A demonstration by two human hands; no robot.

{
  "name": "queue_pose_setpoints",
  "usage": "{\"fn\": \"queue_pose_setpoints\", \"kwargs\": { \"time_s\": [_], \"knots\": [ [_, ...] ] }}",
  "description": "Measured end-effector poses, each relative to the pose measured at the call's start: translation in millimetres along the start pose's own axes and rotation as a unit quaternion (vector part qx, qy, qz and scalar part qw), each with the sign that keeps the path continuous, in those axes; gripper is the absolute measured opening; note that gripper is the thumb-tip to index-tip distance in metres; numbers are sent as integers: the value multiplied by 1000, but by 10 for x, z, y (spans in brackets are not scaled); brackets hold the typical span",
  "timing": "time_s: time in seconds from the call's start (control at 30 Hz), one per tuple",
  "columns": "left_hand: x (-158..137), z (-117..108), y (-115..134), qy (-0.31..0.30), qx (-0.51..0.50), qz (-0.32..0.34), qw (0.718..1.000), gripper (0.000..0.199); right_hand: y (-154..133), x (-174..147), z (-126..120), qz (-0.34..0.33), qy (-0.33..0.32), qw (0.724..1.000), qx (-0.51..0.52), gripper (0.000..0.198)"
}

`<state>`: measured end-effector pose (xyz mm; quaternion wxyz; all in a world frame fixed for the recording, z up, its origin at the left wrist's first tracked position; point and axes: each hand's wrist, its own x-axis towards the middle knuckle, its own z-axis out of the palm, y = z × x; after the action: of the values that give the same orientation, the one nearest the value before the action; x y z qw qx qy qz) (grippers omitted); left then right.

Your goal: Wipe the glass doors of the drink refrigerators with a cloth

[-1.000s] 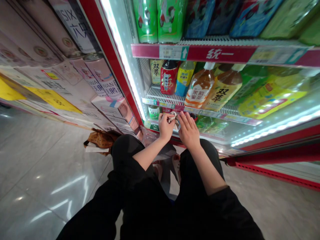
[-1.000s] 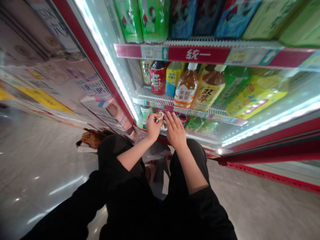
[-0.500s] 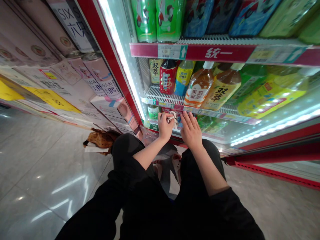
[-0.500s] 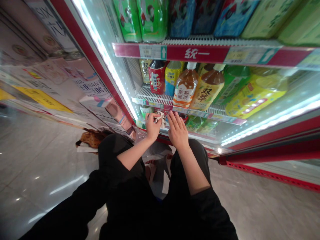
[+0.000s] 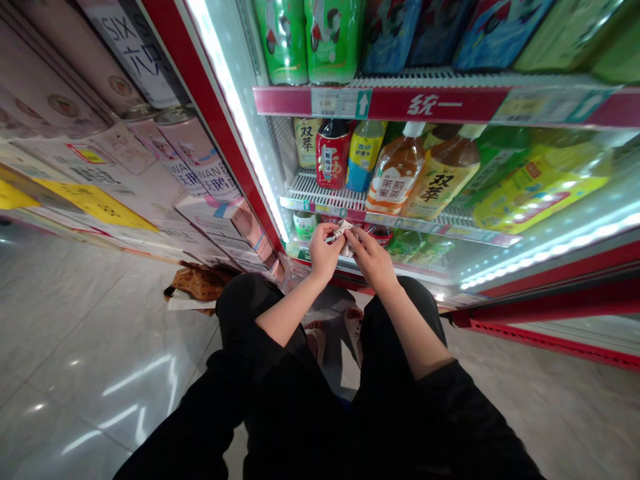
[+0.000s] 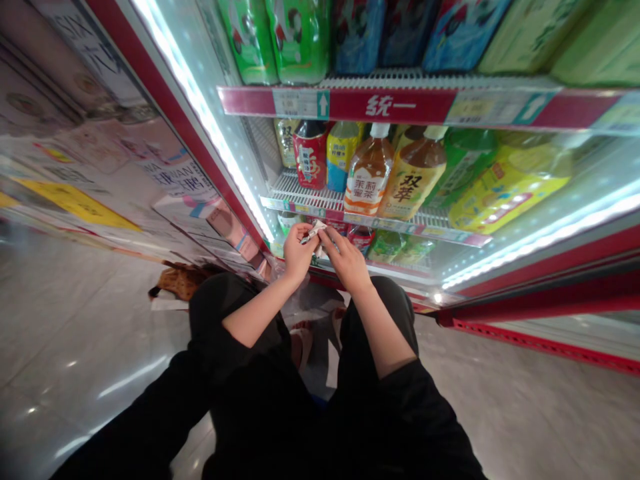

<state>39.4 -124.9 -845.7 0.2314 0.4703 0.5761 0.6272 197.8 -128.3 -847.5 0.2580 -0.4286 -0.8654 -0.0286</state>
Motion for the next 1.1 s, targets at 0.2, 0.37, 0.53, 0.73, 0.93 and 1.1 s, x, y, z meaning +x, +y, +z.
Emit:
{"fn": "queue_pose_setpoints", "kwargs": {
  "time_s": [0.2, 0.37, 0.53, 0.73, 0.93, 1.1],
  "knots": [
    [18, -139, -27, -48, -10, -16, 999, 13, 48, 149, 65, 2, 35, 999, 2, 54],
    [7, -225, -40, -76, -7, 3, 997, 18, -51, 165, 161, 82, 103, 991, 16, 48],
    [10, -194, -39, -59, 14, 27, 998, 18, -352, 98, 233, 146, 232, 959, 73, 46],
    [13, -177, -17, -77, -2, 41, 996, 22, -631, 163, 262, 199, 305, 927, 84, 46],
    [238, -447, -123, -148, -28, 25, 988, 24, -588, 345, 436, 185, 340, 918, 86, 29],
    [393, -650, -158, -101, -46, 10, 994, 24, -401, 296, 487, 149, 321, 933, 59, 29]
  ]
}}
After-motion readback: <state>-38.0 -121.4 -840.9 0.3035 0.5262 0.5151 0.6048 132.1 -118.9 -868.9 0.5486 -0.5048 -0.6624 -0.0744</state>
